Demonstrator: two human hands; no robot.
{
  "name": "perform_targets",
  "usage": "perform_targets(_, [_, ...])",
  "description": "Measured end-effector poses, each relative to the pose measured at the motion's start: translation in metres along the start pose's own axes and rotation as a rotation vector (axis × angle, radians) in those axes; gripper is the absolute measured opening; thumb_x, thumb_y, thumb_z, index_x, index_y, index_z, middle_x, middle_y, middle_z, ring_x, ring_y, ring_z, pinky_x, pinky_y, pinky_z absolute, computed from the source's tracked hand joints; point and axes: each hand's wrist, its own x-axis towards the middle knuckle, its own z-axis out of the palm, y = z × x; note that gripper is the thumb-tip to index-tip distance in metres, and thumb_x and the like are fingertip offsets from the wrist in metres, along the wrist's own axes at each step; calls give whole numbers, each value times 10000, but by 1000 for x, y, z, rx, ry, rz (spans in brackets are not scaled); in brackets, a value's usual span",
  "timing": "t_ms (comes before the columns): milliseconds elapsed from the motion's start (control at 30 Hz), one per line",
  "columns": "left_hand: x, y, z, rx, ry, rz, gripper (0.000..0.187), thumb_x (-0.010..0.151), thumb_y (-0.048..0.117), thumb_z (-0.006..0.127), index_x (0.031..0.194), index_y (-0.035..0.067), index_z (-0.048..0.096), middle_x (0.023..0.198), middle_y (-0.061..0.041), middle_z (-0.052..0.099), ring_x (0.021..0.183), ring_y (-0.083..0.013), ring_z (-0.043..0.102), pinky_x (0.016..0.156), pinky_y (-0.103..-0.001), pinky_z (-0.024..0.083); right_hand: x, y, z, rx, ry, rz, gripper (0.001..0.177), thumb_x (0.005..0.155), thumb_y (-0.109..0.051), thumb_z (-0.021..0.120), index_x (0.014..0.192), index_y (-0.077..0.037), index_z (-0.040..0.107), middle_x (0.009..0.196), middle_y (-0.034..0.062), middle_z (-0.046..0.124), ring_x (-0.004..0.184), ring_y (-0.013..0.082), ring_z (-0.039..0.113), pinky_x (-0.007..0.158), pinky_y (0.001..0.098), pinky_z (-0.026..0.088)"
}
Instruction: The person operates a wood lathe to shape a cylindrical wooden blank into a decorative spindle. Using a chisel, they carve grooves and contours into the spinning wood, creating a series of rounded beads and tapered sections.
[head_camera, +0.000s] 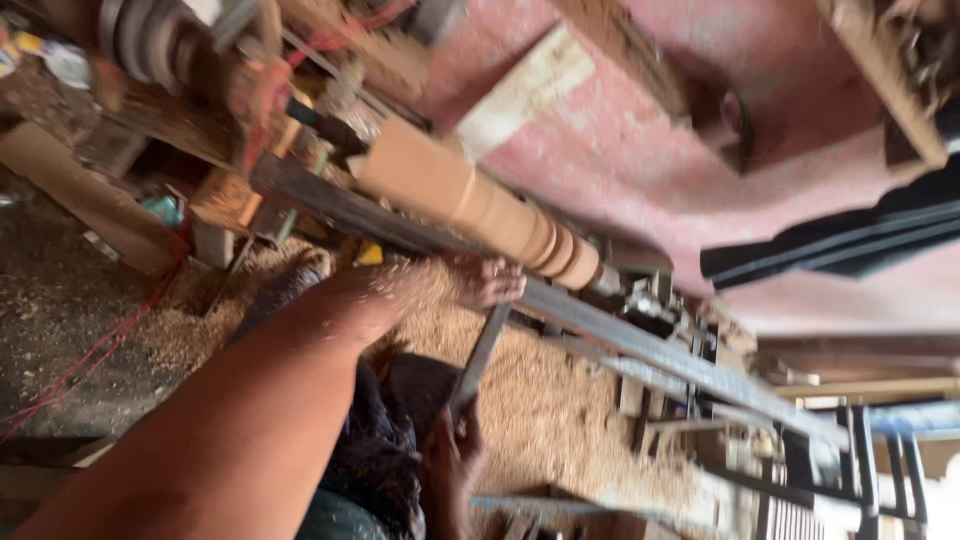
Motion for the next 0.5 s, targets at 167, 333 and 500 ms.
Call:
perform_targets(167, [-74, -2, -40, 93, -7, 81, 405, 1019, 176, 602, 1411, 85, 557, 1459, -87, 566, 1301, -263, 580, 1086, -390, 501, -9, -12, -14, -114, -181, 100, 731, 891, -31, 641, 1566, -111, 369, 484, -13, 449, 347, 72, 367, 299, 275, 267])
perform_targets(333, [-93, -4, 14, -55, 239, -18, 451, 966, 163, 661, 1414, 154, 606, 1461, -34, 610, 1308, -179, 582, 1051, -357, 532, -18, -14, 3, -184, -162, 111, 718, 920, -67, 652, 1568, -103, 345, 522, 0, 528, 345, 80, 410, 289, 279, 302])
perform_targets(500, [-92, -3, 64, -86, 309, -82, 480, 1035, 80, 643, 1489, 212, 557, 1500, -2, 579, 1365, -165, 563, 1057, -318, 517, -2, -22, 10, -149, -180, 126, 747, 903, -71, 676, 1575, -120, 353, 545, 1, 563, 343, 63, 391, 284, 251, 284])
